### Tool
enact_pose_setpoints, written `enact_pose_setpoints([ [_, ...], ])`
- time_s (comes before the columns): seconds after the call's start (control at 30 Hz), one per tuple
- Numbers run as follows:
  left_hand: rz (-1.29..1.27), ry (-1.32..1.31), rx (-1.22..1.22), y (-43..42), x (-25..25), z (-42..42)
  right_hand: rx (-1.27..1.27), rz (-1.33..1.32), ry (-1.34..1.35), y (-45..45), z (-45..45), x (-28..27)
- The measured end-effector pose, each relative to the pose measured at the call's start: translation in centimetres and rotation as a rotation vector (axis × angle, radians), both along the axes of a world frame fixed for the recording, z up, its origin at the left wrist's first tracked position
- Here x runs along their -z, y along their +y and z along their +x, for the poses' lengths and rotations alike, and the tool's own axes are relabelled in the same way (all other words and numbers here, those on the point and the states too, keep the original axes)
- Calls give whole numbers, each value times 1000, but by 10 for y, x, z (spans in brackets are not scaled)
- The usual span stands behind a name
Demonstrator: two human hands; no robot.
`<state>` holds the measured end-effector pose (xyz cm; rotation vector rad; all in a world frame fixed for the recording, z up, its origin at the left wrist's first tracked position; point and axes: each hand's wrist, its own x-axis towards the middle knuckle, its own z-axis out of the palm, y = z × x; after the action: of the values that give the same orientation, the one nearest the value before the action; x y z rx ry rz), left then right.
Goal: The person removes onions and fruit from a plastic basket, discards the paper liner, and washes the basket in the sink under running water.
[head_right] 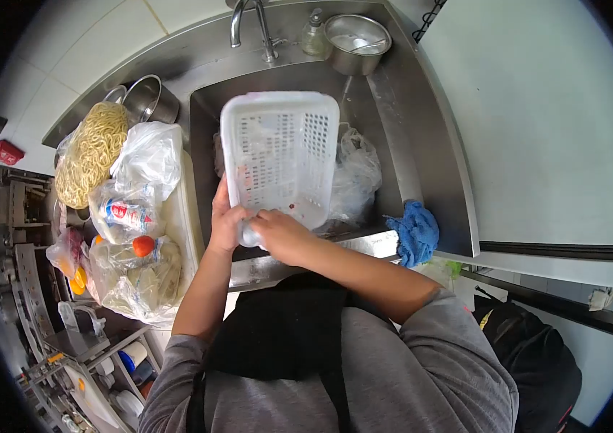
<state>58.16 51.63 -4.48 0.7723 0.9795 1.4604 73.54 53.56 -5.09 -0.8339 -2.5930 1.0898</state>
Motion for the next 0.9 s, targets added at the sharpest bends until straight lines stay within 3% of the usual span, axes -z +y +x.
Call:
enact_pose_setpoints([
  [0.07,-5,-15,-10,-6,-3,-4,-124,162,-33,9,27,-10],
  [0.13,-3,34,-37,-6,-5,-8,-76,226,-26,24,55,-9],
  [0.27,17,-45,-125,-3,-1,2,-62,238,172,-11,15,-12],
  [0.33,19,-185,-155,0,-1,-2,-54,240,144,-12,15,-21],
  [0.4,16,-193,-151,-2,-3,-6,-54,392,167,2,40,-16],
  [0.47,20,-54,-151,-2,-9,-3,-83,381,81,7,48,-15],
  [0.6,14,-101,-212,2,-2,6,-74,400,211,-15,20,-8],
  [0.7,-3,-101,-177,1,-6,-3,-60,507,50,-6,35,-21],
  [0.83,10,-60,-182,2,-12,2,-37,430,-41,8,55,-9],
  [0.9,21,-59,-219,4,-9,8,-24,362,179,-15,23,-10],
])
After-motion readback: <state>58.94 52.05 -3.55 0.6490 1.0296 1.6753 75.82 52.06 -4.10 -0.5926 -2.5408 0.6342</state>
